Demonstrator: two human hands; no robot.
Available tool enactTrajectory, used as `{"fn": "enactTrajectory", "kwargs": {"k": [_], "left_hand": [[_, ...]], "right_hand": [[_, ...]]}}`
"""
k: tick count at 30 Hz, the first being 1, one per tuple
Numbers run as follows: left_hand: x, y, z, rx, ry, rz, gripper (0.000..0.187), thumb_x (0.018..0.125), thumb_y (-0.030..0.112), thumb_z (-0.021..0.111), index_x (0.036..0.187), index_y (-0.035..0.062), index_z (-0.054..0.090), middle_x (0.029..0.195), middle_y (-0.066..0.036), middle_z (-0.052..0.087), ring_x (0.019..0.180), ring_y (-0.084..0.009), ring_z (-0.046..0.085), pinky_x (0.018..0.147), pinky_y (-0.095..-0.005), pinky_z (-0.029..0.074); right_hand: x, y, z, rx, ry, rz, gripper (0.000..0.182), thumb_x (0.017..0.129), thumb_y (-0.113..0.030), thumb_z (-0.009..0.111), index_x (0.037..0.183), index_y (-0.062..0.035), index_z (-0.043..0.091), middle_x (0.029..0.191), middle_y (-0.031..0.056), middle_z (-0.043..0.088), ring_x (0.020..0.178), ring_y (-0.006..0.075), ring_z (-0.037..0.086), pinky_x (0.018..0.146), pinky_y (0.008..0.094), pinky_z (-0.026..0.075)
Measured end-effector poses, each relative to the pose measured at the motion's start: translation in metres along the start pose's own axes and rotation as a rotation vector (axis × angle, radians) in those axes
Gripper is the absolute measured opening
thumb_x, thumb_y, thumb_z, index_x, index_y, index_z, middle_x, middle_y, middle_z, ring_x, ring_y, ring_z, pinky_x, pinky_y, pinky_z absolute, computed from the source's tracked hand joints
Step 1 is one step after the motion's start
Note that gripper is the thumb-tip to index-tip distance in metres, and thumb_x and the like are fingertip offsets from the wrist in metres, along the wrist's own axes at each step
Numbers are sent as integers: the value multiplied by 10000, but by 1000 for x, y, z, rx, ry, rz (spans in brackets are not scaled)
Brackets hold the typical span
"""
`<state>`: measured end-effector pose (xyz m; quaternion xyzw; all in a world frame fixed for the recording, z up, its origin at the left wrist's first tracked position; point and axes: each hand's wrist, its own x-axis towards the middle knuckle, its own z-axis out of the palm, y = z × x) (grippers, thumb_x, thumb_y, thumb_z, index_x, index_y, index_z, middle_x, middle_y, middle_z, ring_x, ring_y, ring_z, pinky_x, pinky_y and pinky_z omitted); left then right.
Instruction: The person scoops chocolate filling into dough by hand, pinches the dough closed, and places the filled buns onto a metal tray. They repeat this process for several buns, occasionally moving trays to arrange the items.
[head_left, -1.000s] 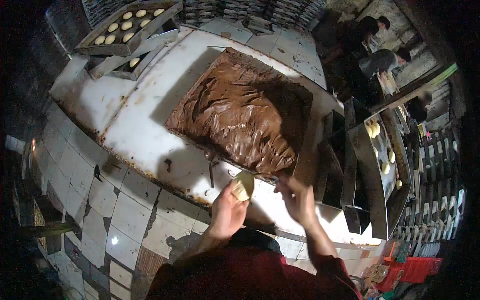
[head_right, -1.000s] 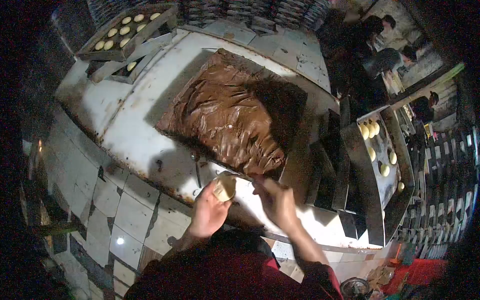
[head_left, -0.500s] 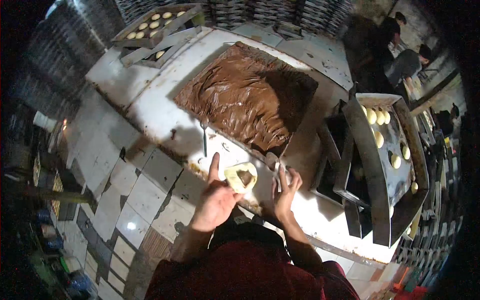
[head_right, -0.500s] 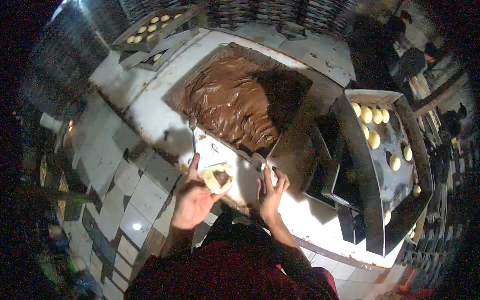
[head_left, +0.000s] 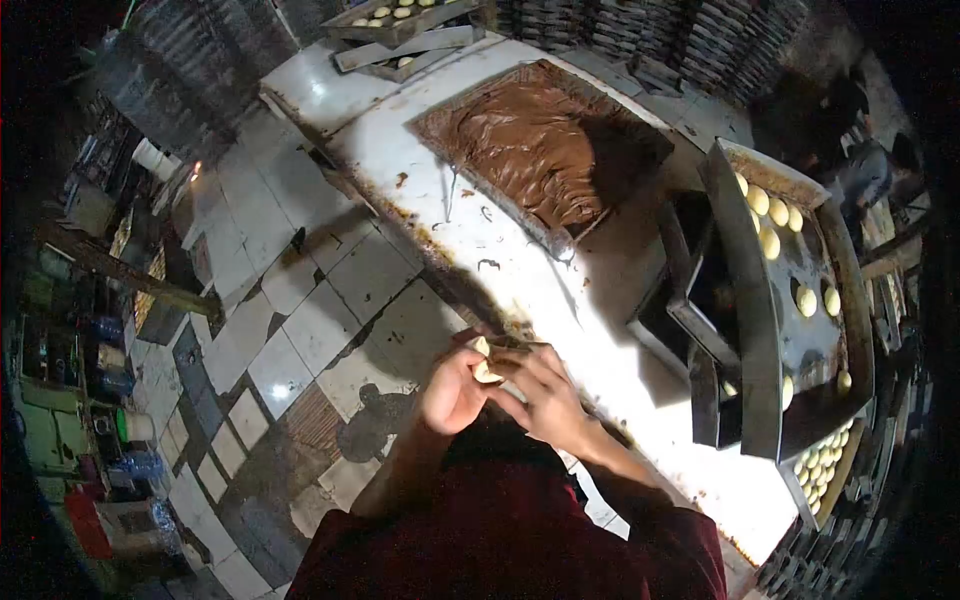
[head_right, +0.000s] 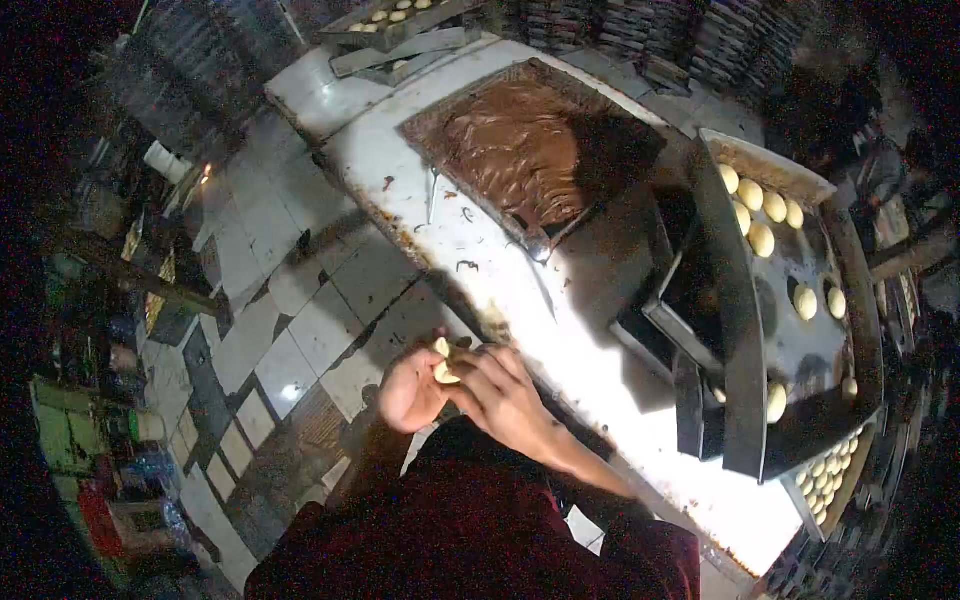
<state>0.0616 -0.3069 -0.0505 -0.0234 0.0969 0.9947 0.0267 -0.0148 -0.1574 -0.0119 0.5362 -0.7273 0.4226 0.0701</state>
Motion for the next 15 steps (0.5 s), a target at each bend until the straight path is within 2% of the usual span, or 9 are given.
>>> {"fn": "enactTrajectory", "kwargs": {"k": [1,3,4,7,8,9,11,14,15], "left_hand": [[-5,-6,14,3,-10,-14,293,891,65,401,1164,-22,464,1115,-113,547,1008,-202,549,842,-316,471],[-14,-21,39,610,255,146,335,881,15,447,1215,3,469,1079,-84,572,996,-143,544,836,-277,456],[-23,-22,37,852,181,119,345,901,39,479,1245,13,461,1095,-80,572,1001,-114,521,829,-253,452],[-41,-28,41,1026,109,172,379,907,55,504,1279,25,436,1114,-85,567,990,-94,509,823,-236,446],[-44,-31,33,1006,240,178,336,915,53,498,1247,16,459,1123,-81,559,967,-96,523,823,-233,446],[-48,-33,31,998,221,154,336,915,53,498,1247,16,459,1123,-81,559,967,-96,523,823,-233,446],[-55,-39,29,557,290,196,284,922,70,495,1200,16,494,1150,-77,545,956,-107,528,815,-235,451],[-70,-61,19,581,216,49,250,929,100,493,1164,16,522,1210,-94,515,1043,-149,508,865,-258,431],[-76,-70,20,669,163,-15,257,930,104,492,1169,16,524,1239,-107,503,1095,-172,497,900,-273,417]], "right_hand": [[-7,-4,2,-13,11,4,255,768,-169,698,937,-3,602,942,87,605,917,263,557,771,374,465],[-21,-13,3,311,112,493,221,808,-143,666,946,7,584,915,104,619,795,251,619,659,332,503],[-20,-21,-3,369,102,518,197,831,-65,642,975,24,542,888,130,628,740,158,624,665,253,515],[-27,-45,-15,592,7,749,150,852,-49,608,968,30,554,891,128,625,785,147,621,689,252,511],[-36,-54,-6,480,54,699,149,843,-63,618,959,23,578,850,136,604,729,165,594,623,264,484],[-42,-64,-3,157,115,427,167,795,-70,663,932,9,612,861,135,578,711,211,554,604,299,450],[-57,-81,10,-106,188,264,213,741,-94,710,912,5,629,889,125,563,723,257,528,623,329,435],[-76,-98,0,-243,200,346,179,730,-113,721,790,-4,593,957,123,564,871,257,527,734,337,443],[-81,-98,-10,-115,224,365,209,738,-123,717,824,4,575,939,138,563,799,273,539,683,332,452]]}}
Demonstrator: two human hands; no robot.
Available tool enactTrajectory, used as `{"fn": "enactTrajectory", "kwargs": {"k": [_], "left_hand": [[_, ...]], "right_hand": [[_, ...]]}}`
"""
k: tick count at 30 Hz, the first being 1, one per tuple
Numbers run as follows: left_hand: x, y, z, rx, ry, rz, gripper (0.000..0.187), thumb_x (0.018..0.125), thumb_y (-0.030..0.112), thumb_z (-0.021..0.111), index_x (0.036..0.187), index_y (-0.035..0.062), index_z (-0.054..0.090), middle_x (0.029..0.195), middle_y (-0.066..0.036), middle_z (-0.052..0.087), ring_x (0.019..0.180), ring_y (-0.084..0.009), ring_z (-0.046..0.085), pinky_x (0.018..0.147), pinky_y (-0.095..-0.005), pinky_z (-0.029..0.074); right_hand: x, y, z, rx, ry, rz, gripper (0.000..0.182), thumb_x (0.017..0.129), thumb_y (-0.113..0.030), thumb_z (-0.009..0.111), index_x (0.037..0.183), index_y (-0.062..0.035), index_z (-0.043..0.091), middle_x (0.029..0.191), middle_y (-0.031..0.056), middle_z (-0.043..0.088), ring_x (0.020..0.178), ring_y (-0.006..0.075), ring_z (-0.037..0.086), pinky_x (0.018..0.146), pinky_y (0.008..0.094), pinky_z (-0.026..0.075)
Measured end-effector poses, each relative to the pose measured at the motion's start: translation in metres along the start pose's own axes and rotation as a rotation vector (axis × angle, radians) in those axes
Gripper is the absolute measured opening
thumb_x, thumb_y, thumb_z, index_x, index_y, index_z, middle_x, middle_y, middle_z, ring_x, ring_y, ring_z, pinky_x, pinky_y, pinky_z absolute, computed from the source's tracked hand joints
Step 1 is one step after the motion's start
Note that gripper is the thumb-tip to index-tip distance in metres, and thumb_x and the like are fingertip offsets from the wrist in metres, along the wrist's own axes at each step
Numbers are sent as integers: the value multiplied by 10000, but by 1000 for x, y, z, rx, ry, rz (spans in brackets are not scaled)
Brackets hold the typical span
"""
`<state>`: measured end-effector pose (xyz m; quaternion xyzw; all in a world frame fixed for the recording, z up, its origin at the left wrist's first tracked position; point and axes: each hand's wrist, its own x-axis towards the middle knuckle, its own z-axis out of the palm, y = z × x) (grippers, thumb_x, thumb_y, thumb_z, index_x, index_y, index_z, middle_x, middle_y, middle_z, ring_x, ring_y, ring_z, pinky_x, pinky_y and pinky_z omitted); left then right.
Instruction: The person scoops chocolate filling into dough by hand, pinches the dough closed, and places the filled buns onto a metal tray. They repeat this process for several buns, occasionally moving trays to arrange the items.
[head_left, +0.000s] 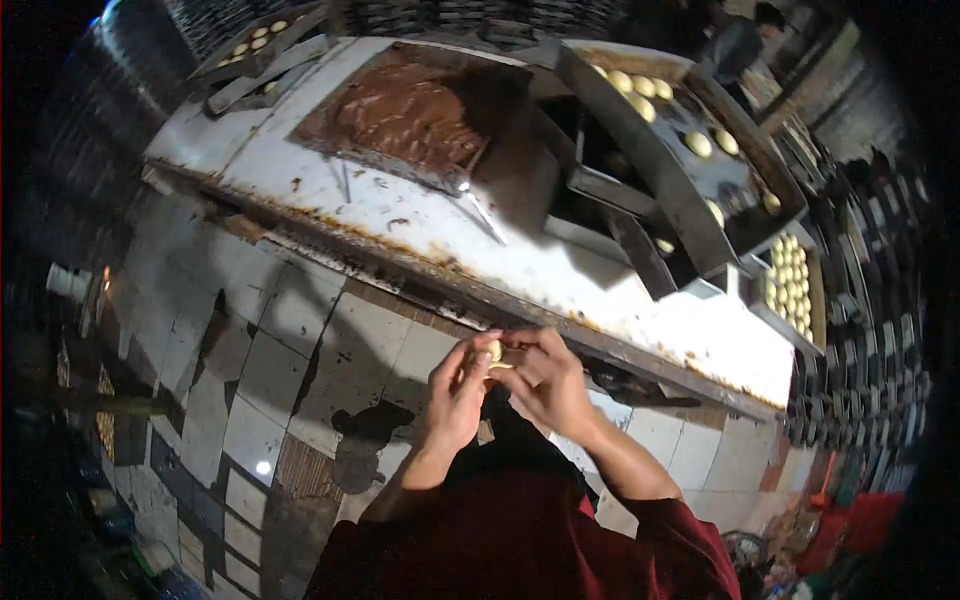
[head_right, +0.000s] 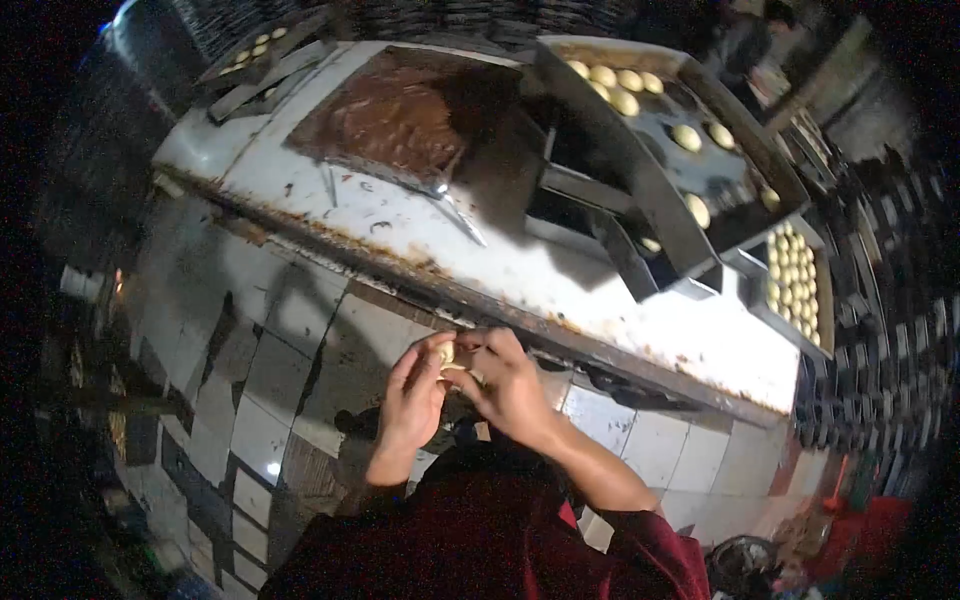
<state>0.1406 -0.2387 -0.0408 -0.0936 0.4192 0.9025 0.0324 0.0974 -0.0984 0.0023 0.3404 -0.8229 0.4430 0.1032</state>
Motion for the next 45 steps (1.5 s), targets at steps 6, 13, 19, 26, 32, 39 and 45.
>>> {"fn": "enactTrajectory", "kwargs": {"k": [6,13,19,26,32,39,45], "left_hand": [[-12,-11,45,488,-365,452,364,921,45,467,1285,38,454,1330,-160,433,1218,-234,431,994,-328,351],[-14,-55,118,211,-238,266,151,911,48,493,1036,-19,543,1171,-148,536,1119,-274,518,976,-364,385],[-22,-106,194,700,-494,605,180,902,29,490,1073,-12,527,1213,-175,509,1176,-324,473,977,-406,396],[-21,-171,262,290,-231,295,204,909,10,479,1109,6,518,1235,-172,500,1156,-278,497,950,-338,408],[-15,-158,287,962,-518,766,199,907,28,492,1098,-25,512,1216,-177,508,1168,-300,489,974,-381,393],[10,-189,291,218,-137,315,226,945,91,447,1146,-12,468,1209,-132,506,1028,-198,558,885,-294,453],[43,-162,292,-135,-211,-216,424,981,344,300,1227,23,425,1161,-84,510,1068,-158,500,933,-333,406]], "right_hand": [[-38,-10,-48,320,6,368,229,764,-106,698,885,11,542,837,129,557,730,271,570,641,330,461],[-85,0,-91,-61,271,52,225,746,-64,704,909,-1,562,888,150,559,792,264,575,700,332,479],[-144,41,-177,502,338,326,184,783,-43,678,914,6,558,869,145,576,744,205,595,615,286,483],[-166,70,-237,-128,419,-52,182,715,1,707,844,4,580,904,104,551,766,215,552,659,310,456],[-175,95,-270,700,146,342,110,785,-41,672,840,-9,582,839,94,573,730,155,560,634,271,448],[-148,101,-251,-79,549,-20,240,719,17,694,935,-5,591,942,129,525,826,268,562,741,318,463],[-115,118,-248,-256,330,-111,280,760,-56,655,1017,2,560,1174,223,521,1067,318,532,885,395,434]]}}
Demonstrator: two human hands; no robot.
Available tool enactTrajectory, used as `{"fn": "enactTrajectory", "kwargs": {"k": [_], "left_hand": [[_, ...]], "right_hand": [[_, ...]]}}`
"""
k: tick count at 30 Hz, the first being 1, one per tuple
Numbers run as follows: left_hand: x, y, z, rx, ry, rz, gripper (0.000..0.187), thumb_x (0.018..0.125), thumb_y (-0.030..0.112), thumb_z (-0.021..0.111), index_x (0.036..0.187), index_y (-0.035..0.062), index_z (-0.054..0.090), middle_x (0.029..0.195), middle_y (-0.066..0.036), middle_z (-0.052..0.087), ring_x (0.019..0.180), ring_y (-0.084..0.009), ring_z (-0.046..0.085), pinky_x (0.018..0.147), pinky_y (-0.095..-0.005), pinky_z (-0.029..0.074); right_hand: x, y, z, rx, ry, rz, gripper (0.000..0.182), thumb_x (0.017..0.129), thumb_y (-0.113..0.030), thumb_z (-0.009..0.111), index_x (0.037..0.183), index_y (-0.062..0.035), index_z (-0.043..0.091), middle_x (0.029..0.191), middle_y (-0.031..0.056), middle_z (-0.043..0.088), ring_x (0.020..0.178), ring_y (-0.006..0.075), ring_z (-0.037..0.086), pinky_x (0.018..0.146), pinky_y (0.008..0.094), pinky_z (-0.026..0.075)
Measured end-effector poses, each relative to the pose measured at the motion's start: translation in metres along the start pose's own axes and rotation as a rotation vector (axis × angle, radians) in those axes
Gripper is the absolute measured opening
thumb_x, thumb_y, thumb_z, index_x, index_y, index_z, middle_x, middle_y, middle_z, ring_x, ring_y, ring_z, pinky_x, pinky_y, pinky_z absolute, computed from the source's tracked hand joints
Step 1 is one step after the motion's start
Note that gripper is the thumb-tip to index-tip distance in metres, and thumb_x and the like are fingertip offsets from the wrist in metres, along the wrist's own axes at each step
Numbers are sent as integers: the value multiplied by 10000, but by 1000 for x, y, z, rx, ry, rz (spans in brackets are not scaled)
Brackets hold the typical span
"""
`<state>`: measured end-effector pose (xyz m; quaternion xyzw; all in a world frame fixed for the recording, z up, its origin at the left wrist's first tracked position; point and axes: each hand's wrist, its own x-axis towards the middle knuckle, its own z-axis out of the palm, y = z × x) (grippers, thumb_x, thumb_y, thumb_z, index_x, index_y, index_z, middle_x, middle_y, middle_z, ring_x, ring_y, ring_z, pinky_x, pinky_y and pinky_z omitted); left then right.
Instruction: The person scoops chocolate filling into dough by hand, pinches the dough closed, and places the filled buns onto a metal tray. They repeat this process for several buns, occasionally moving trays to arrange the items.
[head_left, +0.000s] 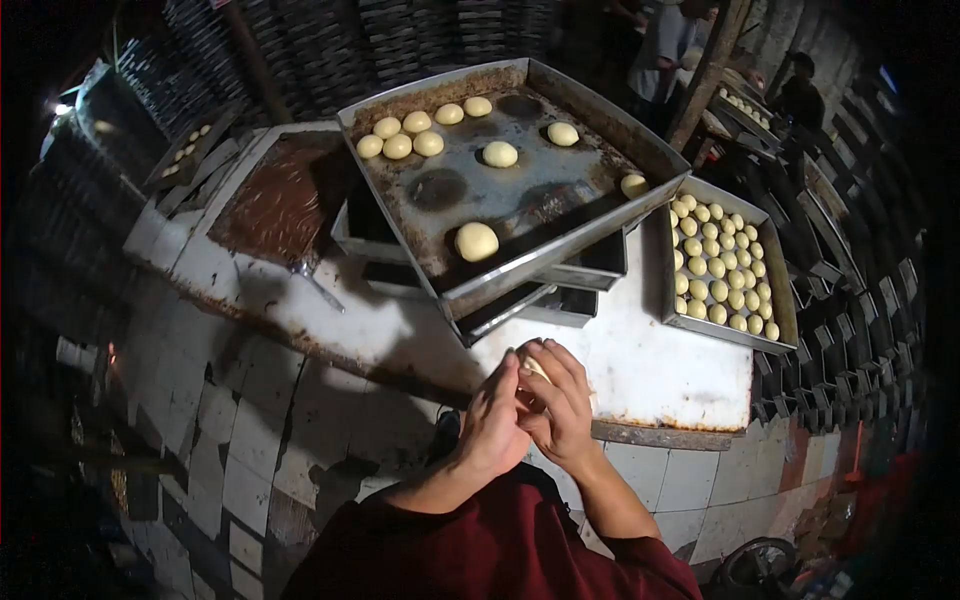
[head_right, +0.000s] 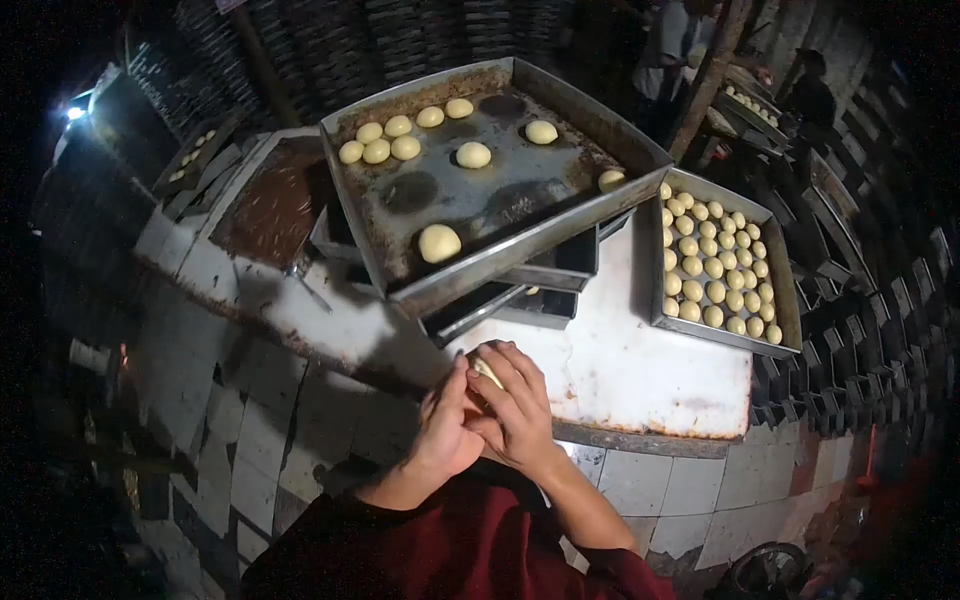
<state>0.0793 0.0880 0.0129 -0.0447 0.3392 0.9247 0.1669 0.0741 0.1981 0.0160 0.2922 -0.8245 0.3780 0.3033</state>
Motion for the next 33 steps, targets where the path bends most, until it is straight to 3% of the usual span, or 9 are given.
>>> {"fn": "enactTrajectory", "kwargs": {"k": [3,7,11,14,15,19,25,27,33], "left_hand": [[13,32,-30,22,-280,-324,727,913,590,251,1358,17,285,1341,-127,384,1226,-233,406,1049,-385,283],[9,82,-75,207,-735,-455,759,906,532,369,1425,29,138,1483,-166,142,1351,-316,215,1102,-439,168],[17,108,-108,400,-834,-393,574,953,360,405,1384,5,273,1430,-143,293,1312,-268,307,1074,-400,240],[27,133,-119,377,-1250,-217,393,950,279,441,1225,3,490,1283,-152,473,1253,-258,389,1027,-384,307],[27,137,-110,296,-1369,31,342,936,258,468,1173,15,514,1164,-157,525,1133,-244,485,948,-354,376],[24,184,-62,270,-1731,311,507,837,507,553,942,10,566,789,-123,553,697,-252,543,784,-376,502],[-47,81,2,41,-1592,229,414,863,423,524,909,12,548,785,-106,536,706,-239,532,733,-365,481],[-58,46,27,-10,-1353,254,378,873,389,512,895,13,541,783,-99,529,710,-233,527,712,-361,473],[-109,36,16,-434,-928,-30,281,904,289,477,856,15,520,778,-78,509,721,-217,514,651,-348,448]], "right_hand": [[17,17,2,170,-71,244,306,769,-79,674,1044,-5,562,1164,215,505,1074,334,514,875,386,441],[123,26,-38,-188,81,39,373,703,-26,715,1009,0,503,1100,202,503,985,336,531,793,368,461],[223,59,-29,-447,48,242,175,727,-43,666,888,-18,603,950,136,512,895,307,505,774,348,444],[216,152,-2,-963,-1114,-138,263,840,-272,558,939,-36,617,903,141,596,861,325,558,786,407,459],[216,148,-2,-976,-1114,-124,263,840,-272,558,939,-36,617,903,141,596,861,325,558,786,407,459],[231,102,-22,-432,-757,700,472,877,-410,547,1027,37,526,954,219,615,890,362,598,774,424,480],[179,78,-94,-664,-232,639,461,860,-314,606,1200,-16,519,1107,179,592,1019,260,575,852,360,452],[175,59,-100,-65,155,833,455,920,-386,461,1177,-21,549,1075,160,598,973,223,587,890,367,428],[132,94,-126,-303,-149,528,580,911,-483,444,1322,-74,427,1188,112,566,1108,210,534,964,366,392]]}}
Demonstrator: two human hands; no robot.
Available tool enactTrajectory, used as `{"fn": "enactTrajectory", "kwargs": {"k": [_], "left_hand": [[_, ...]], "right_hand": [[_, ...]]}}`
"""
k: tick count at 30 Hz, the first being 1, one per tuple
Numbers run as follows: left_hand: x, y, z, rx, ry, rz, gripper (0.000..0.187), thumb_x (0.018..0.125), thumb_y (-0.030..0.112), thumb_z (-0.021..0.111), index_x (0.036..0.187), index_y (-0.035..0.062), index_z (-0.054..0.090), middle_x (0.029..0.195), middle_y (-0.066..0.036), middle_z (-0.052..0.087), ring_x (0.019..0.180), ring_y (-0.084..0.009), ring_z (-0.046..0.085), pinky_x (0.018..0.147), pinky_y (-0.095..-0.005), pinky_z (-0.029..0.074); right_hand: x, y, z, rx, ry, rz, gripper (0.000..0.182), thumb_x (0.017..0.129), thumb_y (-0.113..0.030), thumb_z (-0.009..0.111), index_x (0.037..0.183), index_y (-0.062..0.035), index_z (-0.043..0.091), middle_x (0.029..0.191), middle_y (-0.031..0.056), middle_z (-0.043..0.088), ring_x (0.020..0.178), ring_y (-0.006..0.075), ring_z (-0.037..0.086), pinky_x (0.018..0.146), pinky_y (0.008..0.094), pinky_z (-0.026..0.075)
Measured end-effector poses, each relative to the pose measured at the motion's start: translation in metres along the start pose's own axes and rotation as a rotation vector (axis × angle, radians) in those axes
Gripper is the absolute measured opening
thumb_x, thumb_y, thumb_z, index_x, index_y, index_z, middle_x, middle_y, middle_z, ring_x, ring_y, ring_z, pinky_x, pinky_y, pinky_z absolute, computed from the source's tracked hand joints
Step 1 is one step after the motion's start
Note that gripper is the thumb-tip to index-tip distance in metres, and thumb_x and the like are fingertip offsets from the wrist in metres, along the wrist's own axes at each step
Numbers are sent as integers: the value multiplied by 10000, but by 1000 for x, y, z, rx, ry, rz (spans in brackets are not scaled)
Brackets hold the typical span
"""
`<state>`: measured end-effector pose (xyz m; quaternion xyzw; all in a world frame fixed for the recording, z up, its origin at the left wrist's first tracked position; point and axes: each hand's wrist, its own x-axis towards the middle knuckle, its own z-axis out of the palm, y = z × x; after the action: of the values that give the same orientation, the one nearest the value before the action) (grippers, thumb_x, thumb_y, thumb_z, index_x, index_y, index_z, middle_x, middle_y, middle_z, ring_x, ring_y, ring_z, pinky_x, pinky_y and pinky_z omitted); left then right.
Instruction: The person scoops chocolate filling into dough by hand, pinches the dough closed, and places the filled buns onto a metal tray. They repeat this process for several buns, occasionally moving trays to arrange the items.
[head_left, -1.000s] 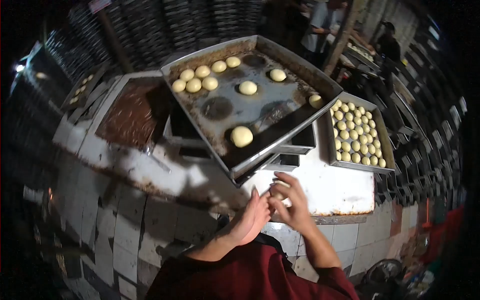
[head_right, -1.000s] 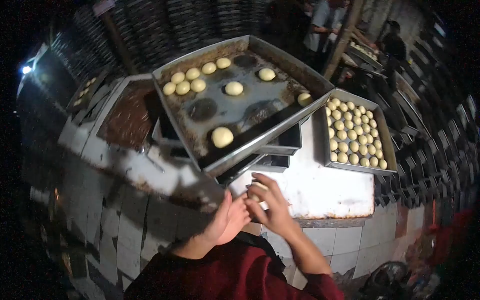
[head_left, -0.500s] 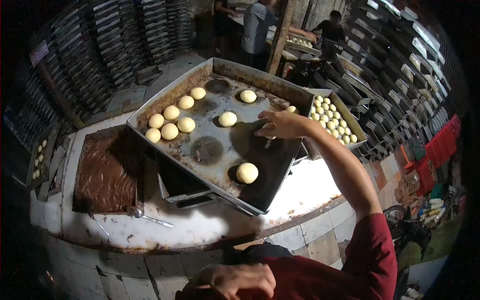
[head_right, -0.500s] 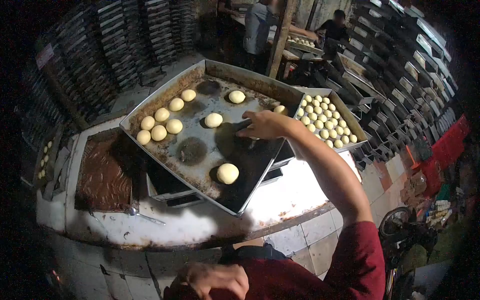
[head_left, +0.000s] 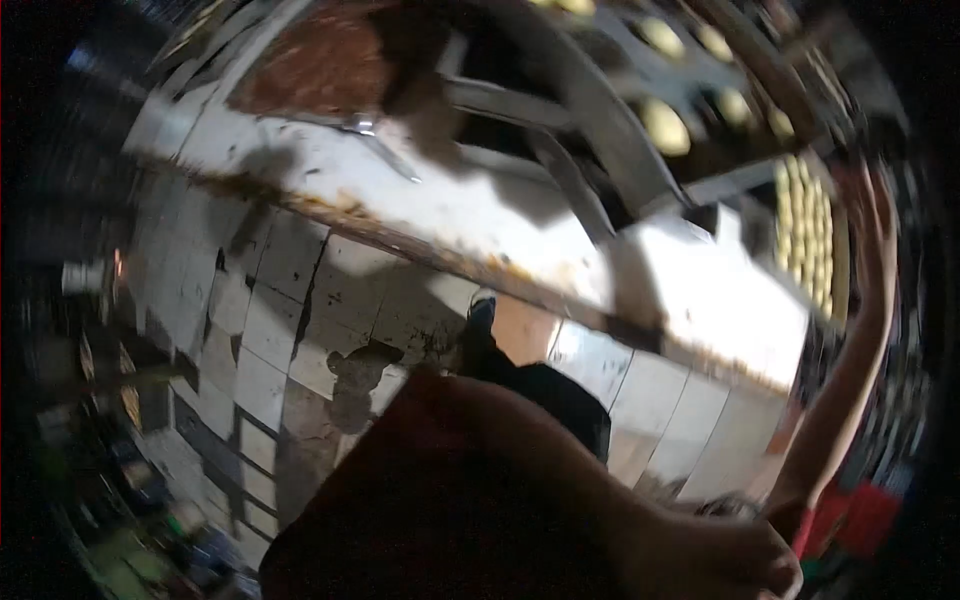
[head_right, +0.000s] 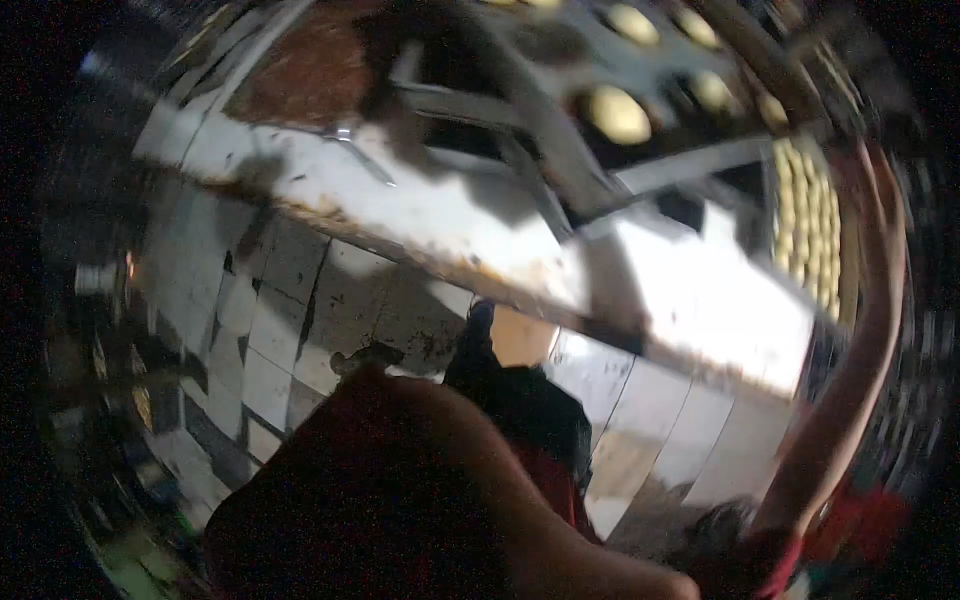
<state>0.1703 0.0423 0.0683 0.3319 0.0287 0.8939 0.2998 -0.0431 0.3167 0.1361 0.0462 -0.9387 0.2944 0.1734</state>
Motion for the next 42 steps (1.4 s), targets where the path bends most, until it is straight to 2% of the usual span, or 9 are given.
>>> {"fn": "enactTrajectory", "kwargs": {"k": [8,12,14,18,25,28,34,38,42], "left_hand": [[-10,49,-16,-456,-125,86,292,884,264,532,697,66,426,600,-25,371,469,-132,340,431,-272,293],[-58,68,-44,-10,311,123,444,934,429,428,654,91,357,620,-4,360,537,-117,312,502,-253,274],[-79,97,-73,440,487,40,491,932,515,345,649,114,338,585,14,316,507,-122,291,504,-267,262],[-109,148,-107,485,685,-2,481,927,522,345,715,92,387,635,-20,376,541,-129,341,521,-260,317],[-75,193,-160,334,461,-228,536,904,448,470,1201,2,443,1165,-193,518,1074,-294,521,916,-397,413],[-26,194,-131,145,412,-124,661,900,452,473,1339,-21,332,1335,-207,413,1229,-322,415,1048,-427,292],[-83,209,-148,489,1005,-146,375,880,204,541,1149,-52,486,1128,-212,560,1014,-289,576,935,-375,444],[-119,216,-93,1467,943,-609,384,884,246,523,1166,-15,512,1089,-82,583,1013,-203,535,913,-332,395],[-197,248,-110,155,976,121,398,948,286,385,1213,3,469,1167,-104,542,1104,-203,488,976,-338,356]], "right_hand": [[54,21,22,146,64,-127,410,888,-373,545,1052,1,583,913,73,657,839,173,614,757,307,458],[138,31,42,-502,191,-361,262,828,-254,565,780,-12,652,751,118,660,723,251,654,658,350,499],[154,46,50,-1535,-502,-504,212,796,-167,552,708,7,635,760,122,657,714,263,636,642,365,492],[172,74,74,-822,-657,164,140,734,-124,635,740,16,630,739,118,623,724,250,588,658,350,474],[18,-129,75,565,137,130,180,773,19,577,929,6,487,779,46,562,671,130,525,731,274,447],[-89,-201,151,-391,-51,-314,218,616,-121,623,830,-77,614,802,85,543,696,236,528,633,366,400],[-156,-246,214,370,-341,-66,74,735,-41,635,794,-51,593,734,70,609,632,256,593,608,323,475],[-154,-251,309,442,359,-306,95,821,-21,444,827,29,524,727,160,559,605,239,526,550,318,427],[-135,-253,409,995,-5,222,298,974,-223,379,930,37,517,828,76,546,781,137,503,720,286,433]]}}
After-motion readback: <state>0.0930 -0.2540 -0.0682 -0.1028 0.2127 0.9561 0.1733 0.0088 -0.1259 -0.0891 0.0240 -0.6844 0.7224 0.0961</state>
